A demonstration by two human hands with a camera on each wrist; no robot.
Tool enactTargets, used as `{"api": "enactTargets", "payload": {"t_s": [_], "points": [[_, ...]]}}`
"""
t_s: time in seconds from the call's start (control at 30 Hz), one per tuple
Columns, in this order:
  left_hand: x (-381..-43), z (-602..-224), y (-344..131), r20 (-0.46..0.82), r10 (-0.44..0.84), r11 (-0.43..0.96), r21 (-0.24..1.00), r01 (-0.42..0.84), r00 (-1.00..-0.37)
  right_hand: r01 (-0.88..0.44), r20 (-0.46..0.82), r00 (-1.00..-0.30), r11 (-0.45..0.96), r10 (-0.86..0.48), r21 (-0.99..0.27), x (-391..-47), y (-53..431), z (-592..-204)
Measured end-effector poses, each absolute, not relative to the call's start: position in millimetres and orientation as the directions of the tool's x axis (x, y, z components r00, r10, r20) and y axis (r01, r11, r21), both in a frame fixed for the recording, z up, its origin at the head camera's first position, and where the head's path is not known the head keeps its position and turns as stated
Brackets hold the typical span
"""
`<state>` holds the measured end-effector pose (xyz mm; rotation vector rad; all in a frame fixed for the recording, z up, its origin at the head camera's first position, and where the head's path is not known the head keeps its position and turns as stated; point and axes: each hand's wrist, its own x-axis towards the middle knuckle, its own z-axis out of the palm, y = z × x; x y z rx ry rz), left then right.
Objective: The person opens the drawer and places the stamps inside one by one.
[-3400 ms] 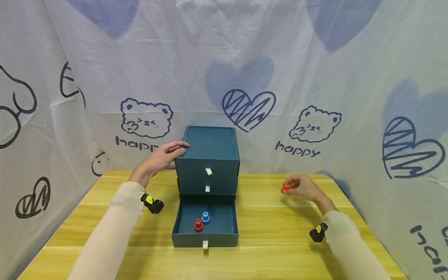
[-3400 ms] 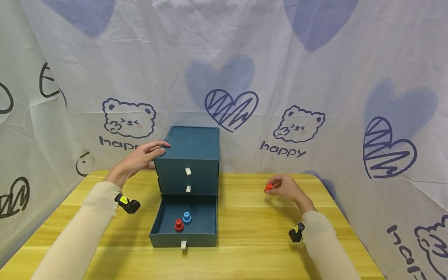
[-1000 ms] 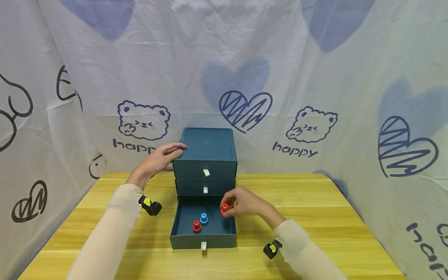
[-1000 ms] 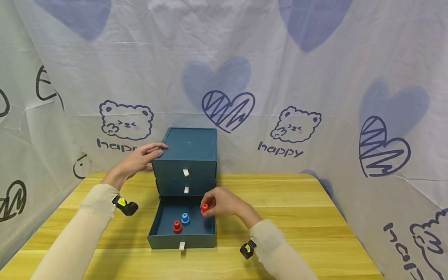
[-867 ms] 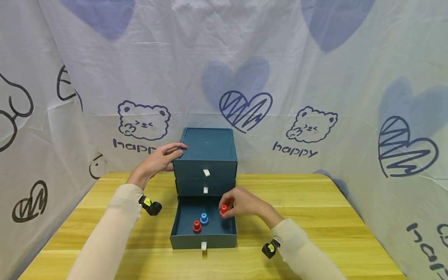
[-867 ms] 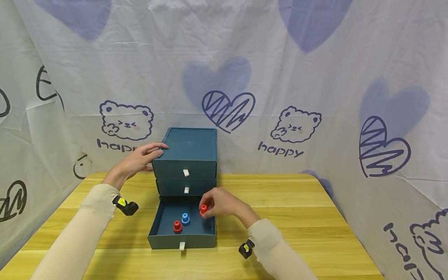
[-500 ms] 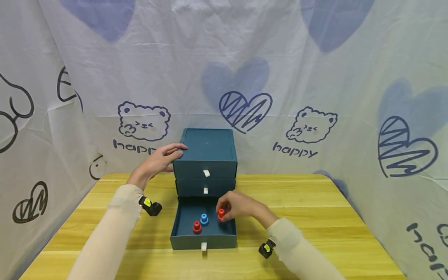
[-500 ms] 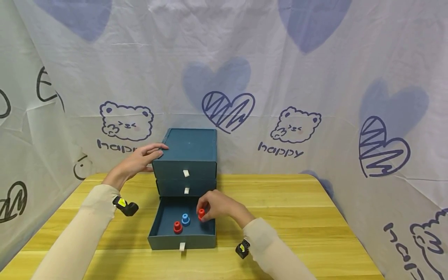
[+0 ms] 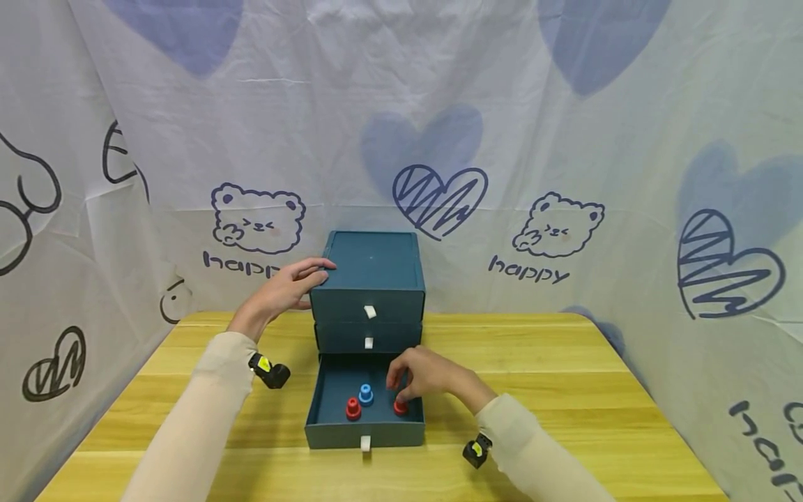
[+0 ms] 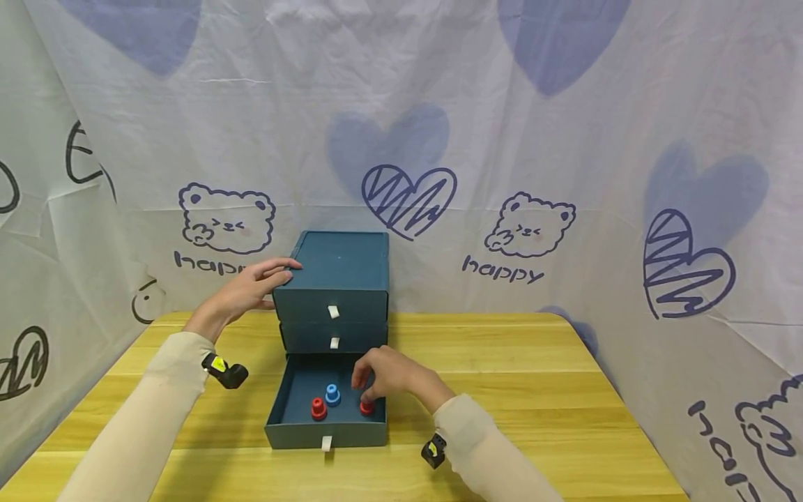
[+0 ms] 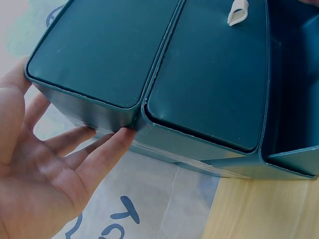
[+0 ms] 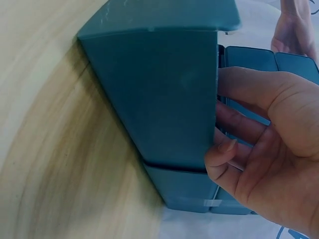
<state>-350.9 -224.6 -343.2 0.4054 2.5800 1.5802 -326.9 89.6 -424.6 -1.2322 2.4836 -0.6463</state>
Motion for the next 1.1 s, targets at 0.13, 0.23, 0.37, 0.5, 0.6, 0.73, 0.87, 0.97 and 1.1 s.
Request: {"api": "enactTargets", "payload": {"t_s": [0.13,0.23,0.37,0.5,0.6,0.73,0.87,0.97,1.1], "points": [[-351,-343,-225,0.064,0.271,0.427,0.886,0.180,-0.960,-0.668,-0.051,-0.601,0.536,-0.798,-0.517,-325,91,-423],[-351,-343,-225,0.064,0.273,0.427,0.886,0.180,-0.960,-0.666,-0.043,-0.605,0.535,-0.795,-0.520,-323,93,-421],[-351,-344,-225,0.061,0.272,0.429,0.886,0.178,-0.960,-0.660,-0.030,-0.603,0.519,-0.797,-0.543,-319,95,-416],[-352,-344,-225,0.063,0.274,0.427,0.886,0.180,-0.960,-0.647,-0.020,-0.607,0.508,-0.795,-0.569,-314,98,-411],[-352,-344,-225,0.068,0.278,0.420,0.888,0.185,-0.958,-0.636,-0.015,-0.616,0.508,-0.788,-0.581,-309,100,-408],[-352,-345,-225,0.069,0.276,0.421,0.888,0.185,-0.959,-0.623,-0.006,-0.633,0.513,-0.774,-0.590,-302,101,-405],[-352,-344,-224,0.066,0.275,0.421,0.889,0.182,-0.959,-0.607,-0.010,-0.636,0.509,-0.771,-0.611,-292,102,-402],[-352,-344,-224,0.066,0.279,0.417,0.891,0.182,-0.958,-0.606,-0.008,-0.626,0.493,-0.780,-0.624,-284,102,-400],[-352,-344,-225,0.060,0.279,0.419,0.890,0.178,-0.958,-0.619,0.001,-0.604,0.468,-0.797,-0.631,-274,101,-402]]}}
